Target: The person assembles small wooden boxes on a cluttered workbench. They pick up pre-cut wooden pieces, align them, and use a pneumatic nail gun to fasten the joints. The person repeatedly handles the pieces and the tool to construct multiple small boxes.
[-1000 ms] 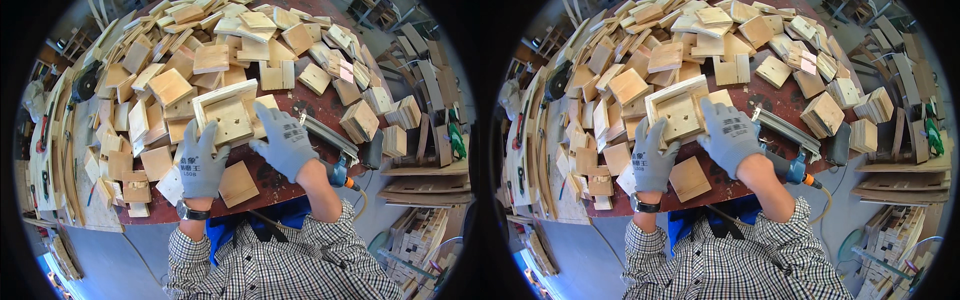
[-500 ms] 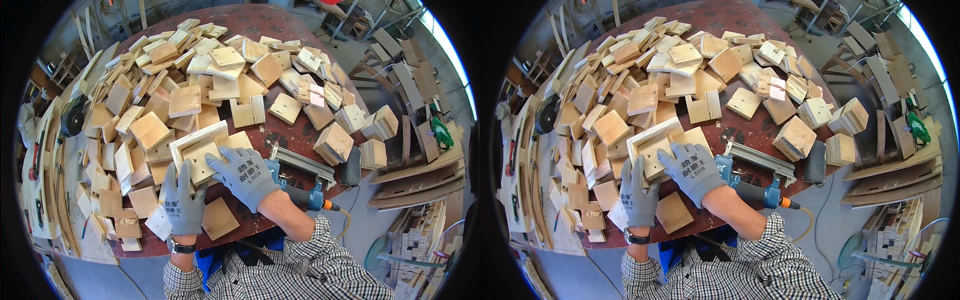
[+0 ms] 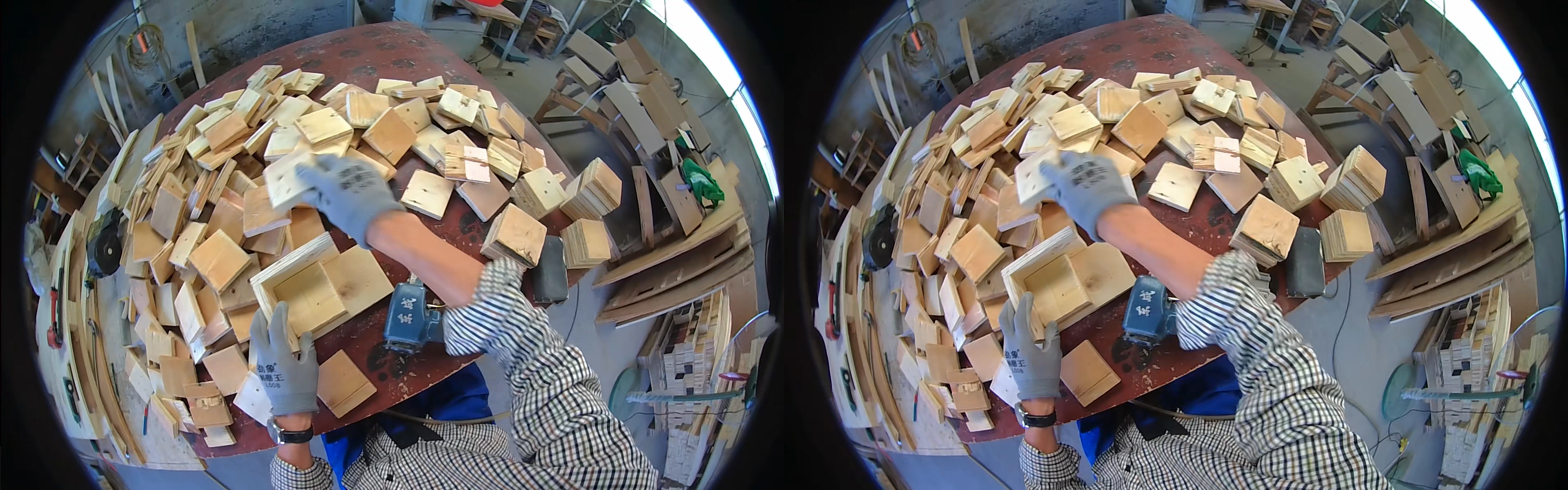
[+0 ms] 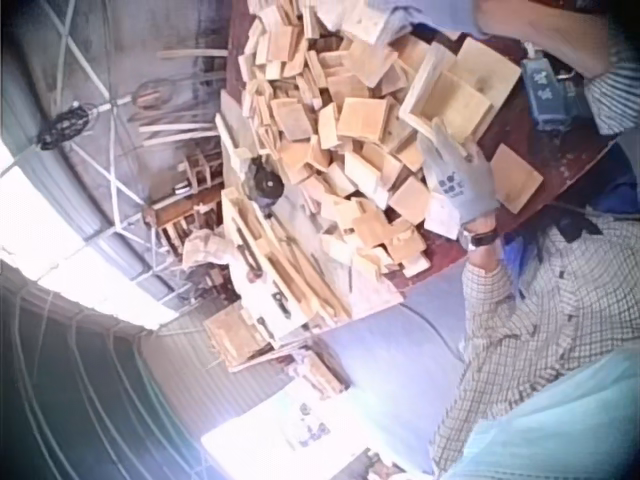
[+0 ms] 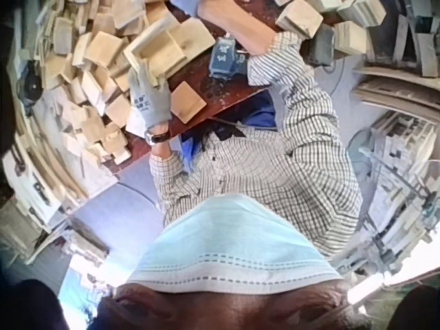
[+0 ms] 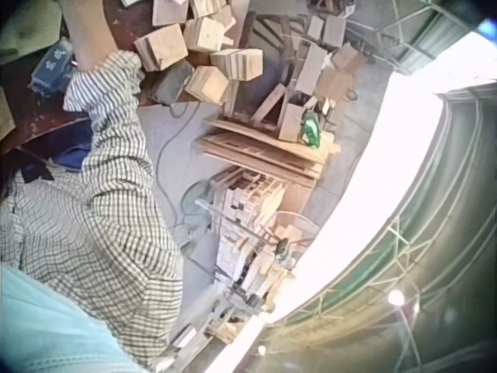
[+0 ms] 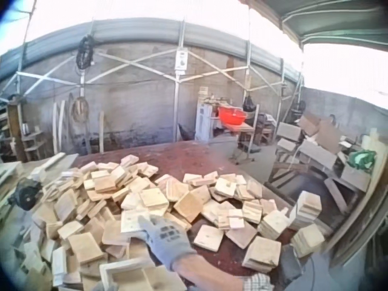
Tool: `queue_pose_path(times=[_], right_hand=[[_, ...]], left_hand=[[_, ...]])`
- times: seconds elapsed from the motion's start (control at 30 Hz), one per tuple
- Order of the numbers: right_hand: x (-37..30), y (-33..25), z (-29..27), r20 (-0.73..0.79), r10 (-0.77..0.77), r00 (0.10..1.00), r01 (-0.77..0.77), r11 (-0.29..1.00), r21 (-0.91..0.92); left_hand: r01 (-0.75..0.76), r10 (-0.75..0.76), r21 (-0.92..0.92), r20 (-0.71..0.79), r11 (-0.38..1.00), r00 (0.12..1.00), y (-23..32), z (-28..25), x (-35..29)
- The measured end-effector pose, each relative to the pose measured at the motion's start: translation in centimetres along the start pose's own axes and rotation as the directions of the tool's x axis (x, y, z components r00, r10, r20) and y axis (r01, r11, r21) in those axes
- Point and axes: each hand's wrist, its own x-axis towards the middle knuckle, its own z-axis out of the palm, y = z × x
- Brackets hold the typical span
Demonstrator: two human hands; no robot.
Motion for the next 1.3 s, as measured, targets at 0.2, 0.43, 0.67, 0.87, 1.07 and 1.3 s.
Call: queue_pose_path(times=[0.2,0.43,0.67,0.87,1.07,1.3], right_hand=[[3.6,7.4,-2.7,0.238,0.216,0.947,-0.196,0.975,-0.106],[0.0,19.7,-4.4,0.353,0.572,0.741,-0.142,0.646,-0.750],[2.0,21.3,-5.1,0.511,0.679,0.528,-0.362,0.724,-0.587],[-0.3,24.1,-8.1,0.667,0.426,0.611,-0.690,0.699,0.186],[-2.1,20.3,-12.6,0.585,0.233,0.777,-0.629,0.246,0.737],[-2.1,4.7,-12.3,0.650,-0.020,0.760,-0.544,0.529,0.652]], left_hand=[[0.007,-0.008,0.026,0.036,1.000,0.999,-0.2,-0.1,-0.1],[0.013,-0.014,0.025,0.035,1.000,0.999,-0.2,0.0,-0.2],[0.036,-0.036,-0.006,0.033,0.999,0.999,-0.3,-0.1,-0.2],[-0.007,0.007,-0.022,0.008,1.000,1.000,-0.4,0.2,-0.1],[0.033,-0.032,-0.050,0.022,0.998,0.999,-0.4,0.0,-0.2],[0.041,-0.041,-0.105,0.000,0.994,0.999,-0.5,0.1,-0.4]])
